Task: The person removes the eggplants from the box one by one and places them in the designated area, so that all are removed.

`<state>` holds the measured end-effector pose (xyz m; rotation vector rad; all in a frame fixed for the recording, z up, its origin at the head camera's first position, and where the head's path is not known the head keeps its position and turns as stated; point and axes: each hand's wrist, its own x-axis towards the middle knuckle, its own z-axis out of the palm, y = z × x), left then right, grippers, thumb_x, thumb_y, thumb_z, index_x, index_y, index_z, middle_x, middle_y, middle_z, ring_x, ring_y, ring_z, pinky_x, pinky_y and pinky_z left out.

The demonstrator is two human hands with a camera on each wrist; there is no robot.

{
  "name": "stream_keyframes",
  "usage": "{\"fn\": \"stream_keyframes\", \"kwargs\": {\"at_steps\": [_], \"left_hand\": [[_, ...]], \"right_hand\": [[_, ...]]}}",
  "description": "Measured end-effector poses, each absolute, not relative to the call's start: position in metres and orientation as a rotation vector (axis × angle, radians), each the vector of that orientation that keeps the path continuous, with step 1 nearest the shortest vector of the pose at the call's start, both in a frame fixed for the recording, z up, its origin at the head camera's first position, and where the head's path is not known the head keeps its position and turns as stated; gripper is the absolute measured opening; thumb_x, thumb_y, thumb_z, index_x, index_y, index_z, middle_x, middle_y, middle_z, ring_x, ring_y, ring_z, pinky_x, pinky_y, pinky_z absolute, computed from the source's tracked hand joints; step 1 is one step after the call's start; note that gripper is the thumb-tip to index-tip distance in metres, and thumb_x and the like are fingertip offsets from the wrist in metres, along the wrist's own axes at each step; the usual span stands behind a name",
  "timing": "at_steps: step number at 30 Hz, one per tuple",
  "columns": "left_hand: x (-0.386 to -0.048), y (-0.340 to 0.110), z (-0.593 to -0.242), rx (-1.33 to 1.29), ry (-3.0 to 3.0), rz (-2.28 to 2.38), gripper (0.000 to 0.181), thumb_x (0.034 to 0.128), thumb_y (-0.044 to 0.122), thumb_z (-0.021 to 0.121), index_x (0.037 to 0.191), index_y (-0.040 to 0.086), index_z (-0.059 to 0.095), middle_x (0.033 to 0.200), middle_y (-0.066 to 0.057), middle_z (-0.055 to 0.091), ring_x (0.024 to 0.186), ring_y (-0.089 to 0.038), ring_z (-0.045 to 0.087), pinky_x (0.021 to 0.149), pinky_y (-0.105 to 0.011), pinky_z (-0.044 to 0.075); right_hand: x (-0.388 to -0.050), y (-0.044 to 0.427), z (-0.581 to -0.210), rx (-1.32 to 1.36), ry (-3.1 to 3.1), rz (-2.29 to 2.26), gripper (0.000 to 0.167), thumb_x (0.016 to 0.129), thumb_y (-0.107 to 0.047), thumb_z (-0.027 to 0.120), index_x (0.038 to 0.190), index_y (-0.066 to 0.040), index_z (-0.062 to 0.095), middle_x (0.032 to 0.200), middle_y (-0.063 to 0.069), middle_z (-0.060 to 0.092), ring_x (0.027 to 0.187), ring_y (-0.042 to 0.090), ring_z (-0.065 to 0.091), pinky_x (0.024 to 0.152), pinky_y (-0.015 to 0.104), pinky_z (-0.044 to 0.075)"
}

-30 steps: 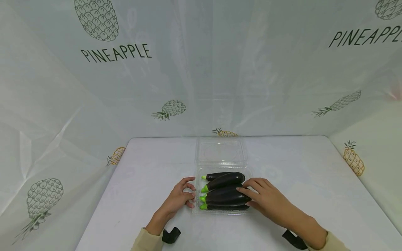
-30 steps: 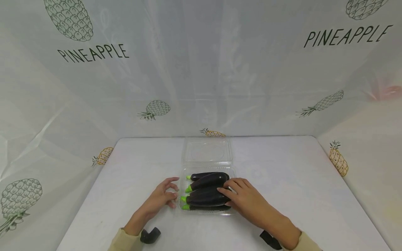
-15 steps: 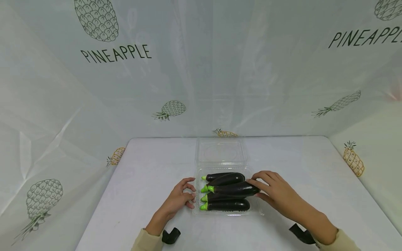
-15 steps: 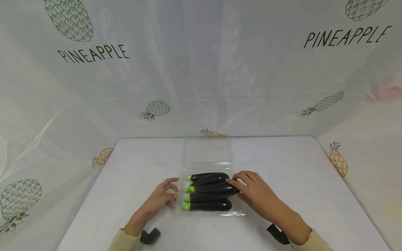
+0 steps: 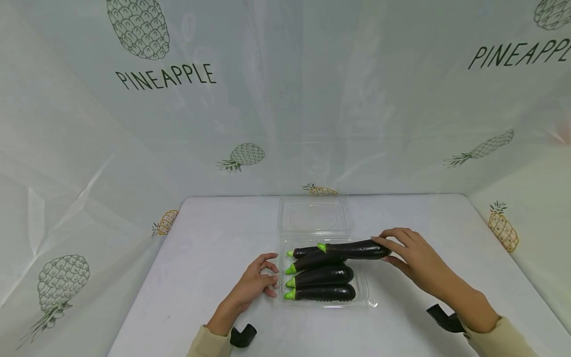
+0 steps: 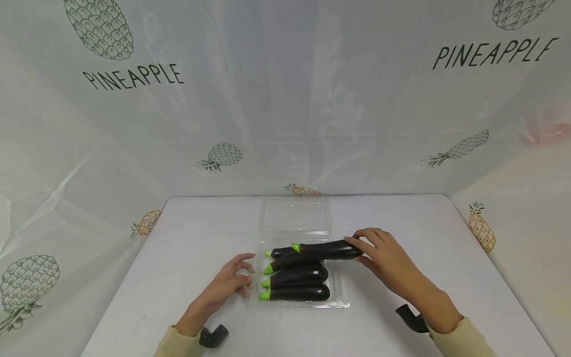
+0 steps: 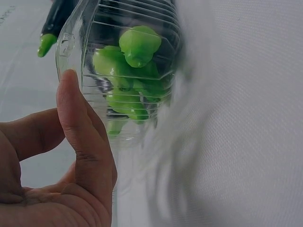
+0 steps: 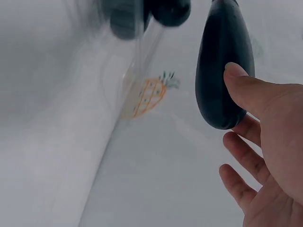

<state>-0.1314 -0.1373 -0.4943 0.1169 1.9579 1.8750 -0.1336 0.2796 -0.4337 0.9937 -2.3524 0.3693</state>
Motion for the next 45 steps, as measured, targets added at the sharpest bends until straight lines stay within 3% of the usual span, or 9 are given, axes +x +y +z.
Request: {"fn": "stream_keyframes", "kwargs": {"at_steps": [12, 13, 14, 16, 17, 20, 21, 34, 45], "left_hand": [[-0.13, -0.138, -0.493, 0.114, 1.957, 1.874, 0.063, 0.0978, -0.007, 0.061, 0.155, -0.006, 0.036, 0.114, -0.012, 0.054, 0.078, -0.015, 0.063, 0.058, -0.024, 0.059], [-0.13, -0.138, -0.493, 0.115, 1.954, 1.876, 0.063, 0.0979, -0.007, 0.061, 0.156, -0.006, 0.036, 0.114, -0.012, 0.054, 0.078, -0.015, 0.063, 0.058, -0.024, 0.059], [-0.13, -0.137, -0.493, 0.115, 1.951, 1.877, 0.063, 0.098, -0.008, 0.061, 0.156, -0.006, 0.036, 0.114, -0.012, 0.054, 0.078, -0.015, 0.063, 0.058, -0.024, 0.059], [-0.13, -0.137, -0.493, 0.116, 1.947, 1.881, 0.062, 0.0984, -0.007, 0.061, 0.156, -0.006, 0.036, 0.114, -0.012, 0.054, 0.078, -0.015, 0.063, 0.058, -0.024, 0.059], [-0.13, -0.137, -0.493, 0.115, 1.944, 1.882, 0.062, 0.0986, -0.007, 0.061, 0.156, -0.006, 0.036, 0.113, -0.012, 0.054, 0.078, -0.015, 0.063, 0.058, -0.024, 0.059], [-0.13, -0.137, -0.492, 0.117, 1.942, 1.885, 0.062, 0.099, -0.007, 0.06, 0.156, -0.006, 0.036, 0.113, -0.012, 0.053, 0.078, -0.015, 0.063, 0.058, -0.024, 0.059], [-0.13, -0.137, -0.492, 0.117, 1.943, 1.885, 0.062, 0.099, -0.008, 0.06, 0.156, -0.006, 0.036, 0.114, -0.012, 0.053, 0.077, -0.015, 0.063, 0.058, -0.024, 0.059], [-0.132, -0.136, -0.493, 0.115, 1.951, 1.874, 0.062, 0.0992, -0.006, 0.061, 0.156, -0.005, 0.036, 0.115, -0.013, 0.054, 0.078, -0.014, 0.063, 0.059, -0.024, 0.059], [-0.13, -0.137, -0.493, 0.114, 1.959, 1.868, 0.061, 0.0998, -0.006, 0.061, 0.156, -0.006, 0.036, 0.116, -0.014, 0.054, 0.078, -0.016, 0.063, 0.059, -0.024, 0.059]], "right_hand": [[-0.159, 0.315, -0.438, 0.94, -2.355, 0.377, 0.061, 0.11, -0.052, 0.033, 0.129, -0.009, 0.071, 0.117, 0.012, 0.068, 0.104, 0.038, 0.064, 0.083, 0.055, 0.051], [-0.162, 0.318, -0.439, 0.936, -2.363, 0.376, 0.059, 0.109, -0.051, 0.035, 0.129, -0.009, 0.071, 0.117, 0.013, 0.068, 0.104, 0.038, 0.064, 0.083, 0.055, 0.051], [-0.164, 0.321, -0.44, 0.93, -2.374, 0.374, 0.049, 0.108, -0.046, 0.047, 0.129, -0.008, 0.071, 0.117, 0.013, 0.067, 0.104, 0.038, 0.064, 0.083, 0.056, 0.051], [-0.169, 0.327, -0.441, 0.914, -2.395, 0.373, 0.037, 0.1, -0.031, 0.07, 0.129, -0.008, 0.071, 0.117, 0.014, 0.067, 0.104, 0.039, 0.064, 0.083, 0.057, 0.052], [-0.172, 0.329, -0.442, 0.906, -2.405, 0.37, 0.039, 0.093, -0.022, 0.08, 0.129, -0.008, 0.071, 0.117, 0.014, 0.067, 0.104, 0.039, 0.063, 0.082, 0.057, 0.052], [-0.179, 0.336, -0.444, 0.886, -2.426, 0.365, 0.066, 0.067, 0.004, 0.092, 0.128, -0.006, 0.071, 0.116, 0.015, 0.067, 0.103, 0.039, 0.063, 0.082, 0.056, 0.051], [-0.181, 0.338, -0.444, 0.882, -2.431, 0.364, 0.067, 0.065, 0.006, 0.093, 0.128, -0.006, 0.071, 0.116, 0.015, 0.067, 0.102, 0.039, 0.063, 0.082, 0.056, 0.051], [-0.208, 0.364, -0.454, 0.82, -2.482, 0.377, 0.064, 0.066, 0.01, 0.091, 0.126, 0.0, 0.07, 0.114, 0.019, 0.066, 0.1, 0.041, 0.062, 0.082, 0.057, 0.05], [-0.226, 0.374, -0.471, 0.791, -2.567, 0.371, 0.054, 0.073, 0.006, 0.09, 0.124, 0.002, 0.071, 0.112, 0.023, 0.066, 0.097, 0.044, 0.063, 0.079, 0.061, 0.052]]}}
